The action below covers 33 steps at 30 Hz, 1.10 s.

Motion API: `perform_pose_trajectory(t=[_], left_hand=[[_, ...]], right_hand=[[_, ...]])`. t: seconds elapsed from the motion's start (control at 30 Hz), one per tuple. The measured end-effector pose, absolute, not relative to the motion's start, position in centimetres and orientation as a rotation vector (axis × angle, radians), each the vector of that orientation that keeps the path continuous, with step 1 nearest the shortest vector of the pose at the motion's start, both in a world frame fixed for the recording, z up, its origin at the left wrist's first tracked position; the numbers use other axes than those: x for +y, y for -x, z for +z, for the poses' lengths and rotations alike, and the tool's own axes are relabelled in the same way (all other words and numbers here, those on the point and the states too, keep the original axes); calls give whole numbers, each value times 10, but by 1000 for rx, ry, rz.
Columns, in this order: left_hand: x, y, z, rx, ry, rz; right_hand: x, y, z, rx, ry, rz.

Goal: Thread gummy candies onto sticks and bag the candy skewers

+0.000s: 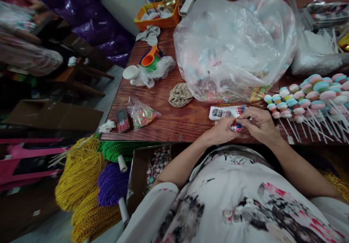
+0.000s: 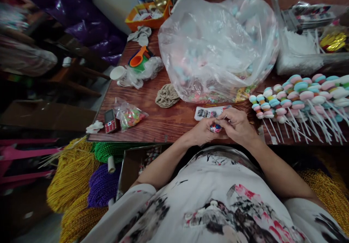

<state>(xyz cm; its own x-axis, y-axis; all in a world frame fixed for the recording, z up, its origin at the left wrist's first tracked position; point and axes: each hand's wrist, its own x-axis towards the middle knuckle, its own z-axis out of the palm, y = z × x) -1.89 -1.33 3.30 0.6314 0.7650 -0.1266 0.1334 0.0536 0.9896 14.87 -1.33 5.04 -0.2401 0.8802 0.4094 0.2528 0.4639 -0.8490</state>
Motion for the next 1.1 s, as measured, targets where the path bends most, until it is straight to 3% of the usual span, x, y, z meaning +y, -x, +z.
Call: perform_pose_trajectory(t=[0.27, 0.4, 0.67, 0.83, 1.1], left_hand=[[-12, 34, 55, 789, -1142, 591], [-18, 33, 58, 819, -934, 605], [-30, 13, 32, 990, -749, 964], [-30, 11, 44, 1036, -930, 1174], [-43, 13, 47, 937, -954, 840]], right_hand=[[-5, -158, 47, -1559, 830, 1215], [-7, -154, 52, -1497, 886, 1119], [-21, -137, 34, -1353, 980, 1083], [-34, -136, 34, -1323, 1109, 1005], [-39, -122, 30, -1231, 1053, 797]])
